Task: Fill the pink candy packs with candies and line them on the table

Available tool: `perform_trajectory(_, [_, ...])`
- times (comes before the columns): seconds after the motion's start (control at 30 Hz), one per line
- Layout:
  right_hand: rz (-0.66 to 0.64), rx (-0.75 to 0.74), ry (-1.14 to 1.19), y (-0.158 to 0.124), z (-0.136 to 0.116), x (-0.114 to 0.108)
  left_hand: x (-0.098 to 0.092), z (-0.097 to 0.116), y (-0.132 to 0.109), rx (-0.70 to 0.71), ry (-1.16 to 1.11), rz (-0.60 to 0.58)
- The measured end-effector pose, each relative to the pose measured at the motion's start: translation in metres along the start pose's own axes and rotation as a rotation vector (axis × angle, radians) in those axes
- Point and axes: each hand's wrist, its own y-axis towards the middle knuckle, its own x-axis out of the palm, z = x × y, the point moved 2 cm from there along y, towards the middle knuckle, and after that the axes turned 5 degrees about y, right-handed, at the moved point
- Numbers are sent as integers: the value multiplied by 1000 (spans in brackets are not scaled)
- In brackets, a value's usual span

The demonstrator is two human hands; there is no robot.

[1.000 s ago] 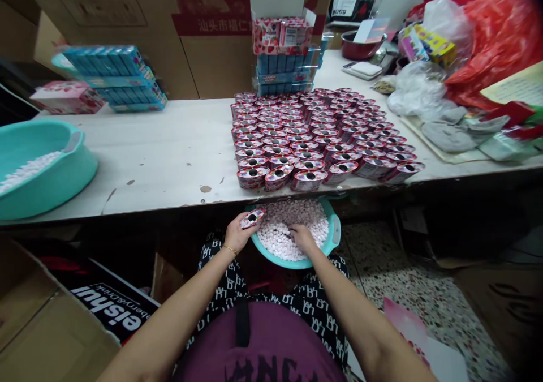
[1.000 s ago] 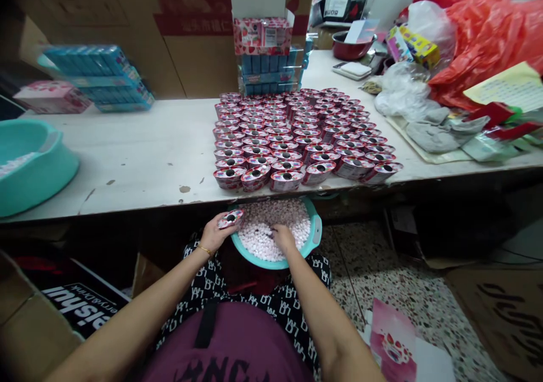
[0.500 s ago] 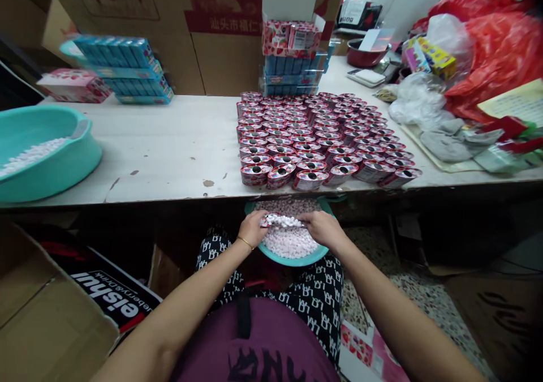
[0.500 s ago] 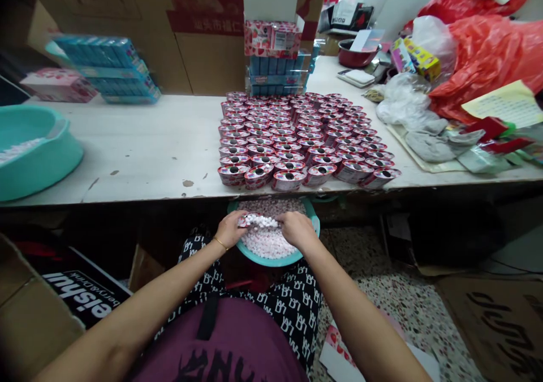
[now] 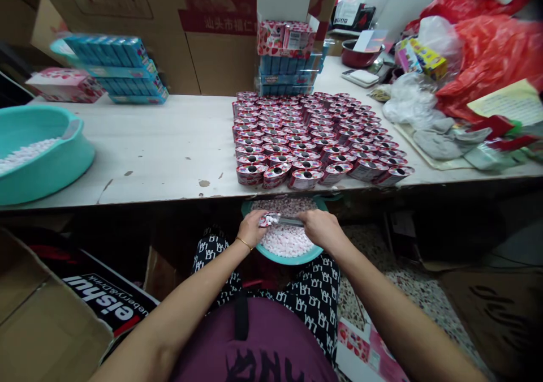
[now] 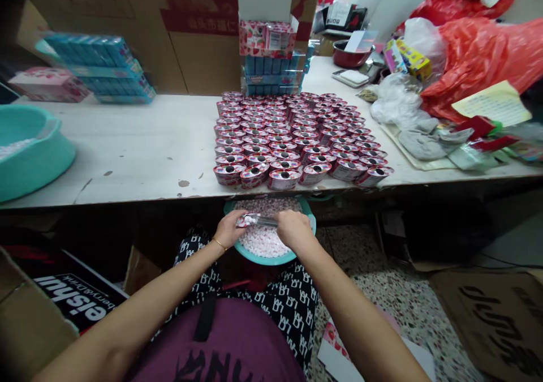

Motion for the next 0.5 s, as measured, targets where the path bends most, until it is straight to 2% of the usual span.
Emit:
perform_trajectory(0.17, [89,2,55,-4,11,3,1,-6,0,-160,-195,29])
perform_trajectory(0.37, [175,83,192,-5,40,19,-2,-5,0,-229,-438,1])
perform_trajectory(0.43, [172,98,220,-3,48,32,-11,2,-5,-244,-512,-8])
perform_trajectory(0.5, [151,113,247,0,55,49,-30,10,-15,-216,-525,11])
